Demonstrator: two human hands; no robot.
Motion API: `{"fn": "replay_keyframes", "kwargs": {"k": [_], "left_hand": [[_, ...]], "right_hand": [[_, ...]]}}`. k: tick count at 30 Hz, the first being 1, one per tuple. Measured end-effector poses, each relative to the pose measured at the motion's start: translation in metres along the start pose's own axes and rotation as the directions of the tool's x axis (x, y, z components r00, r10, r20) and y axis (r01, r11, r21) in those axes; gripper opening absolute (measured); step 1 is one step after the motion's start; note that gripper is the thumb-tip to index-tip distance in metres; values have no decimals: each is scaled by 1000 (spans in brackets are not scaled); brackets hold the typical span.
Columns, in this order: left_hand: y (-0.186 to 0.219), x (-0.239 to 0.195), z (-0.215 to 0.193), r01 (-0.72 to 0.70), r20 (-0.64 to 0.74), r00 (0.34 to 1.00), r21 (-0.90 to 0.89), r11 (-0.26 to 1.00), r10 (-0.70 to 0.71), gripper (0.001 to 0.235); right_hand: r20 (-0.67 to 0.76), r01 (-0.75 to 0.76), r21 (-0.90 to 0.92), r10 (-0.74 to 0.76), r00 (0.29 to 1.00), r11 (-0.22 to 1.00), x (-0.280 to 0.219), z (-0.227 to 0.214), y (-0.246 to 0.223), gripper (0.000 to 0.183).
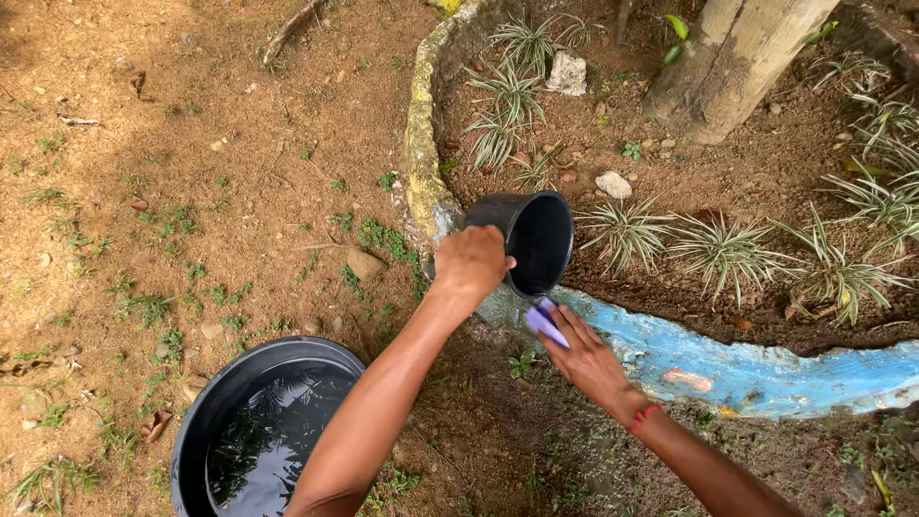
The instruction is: The person uses a purple sponge to scrub the exterior of a circular, blue-painted concrete planter. They repeatedly dip the sponge into a black cup filled with water to keep it wet while cleaning the surface.
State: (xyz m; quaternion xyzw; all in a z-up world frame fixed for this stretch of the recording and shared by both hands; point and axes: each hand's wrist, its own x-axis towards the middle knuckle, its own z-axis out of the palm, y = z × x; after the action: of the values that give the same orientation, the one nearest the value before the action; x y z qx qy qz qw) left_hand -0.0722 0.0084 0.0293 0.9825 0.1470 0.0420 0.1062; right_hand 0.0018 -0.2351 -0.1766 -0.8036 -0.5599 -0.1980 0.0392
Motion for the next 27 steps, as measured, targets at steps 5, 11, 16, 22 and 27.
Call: {"fn": "replay_keyframes", "kwargs": {"k": [5,11,16,22,27], "left_hand": [[-2,2,-1,-68,-28,997,-13,998,67,45],[-13,-5,-15,-44,41,998,-239,970,56,52],[-27,-3,-22,-6,120,991,-373,928,54,51],[-39,1,-13,-68,-44,997,-404,912,55,50],[-51,3,-1,44,66,998,-392,919,-19,52]], "right_hand": [[75,140,88,-147,986,986,67,-8,26,41],[284,-242,246,169,944,938,5,-75,45,48],[91,23,70,-30,995,997,11,-61,39,41],[25,103,-185,-100,995,977,67,16,-19,31],[87,84,-219,-66,994,972,-8,37,-16,45]]}}
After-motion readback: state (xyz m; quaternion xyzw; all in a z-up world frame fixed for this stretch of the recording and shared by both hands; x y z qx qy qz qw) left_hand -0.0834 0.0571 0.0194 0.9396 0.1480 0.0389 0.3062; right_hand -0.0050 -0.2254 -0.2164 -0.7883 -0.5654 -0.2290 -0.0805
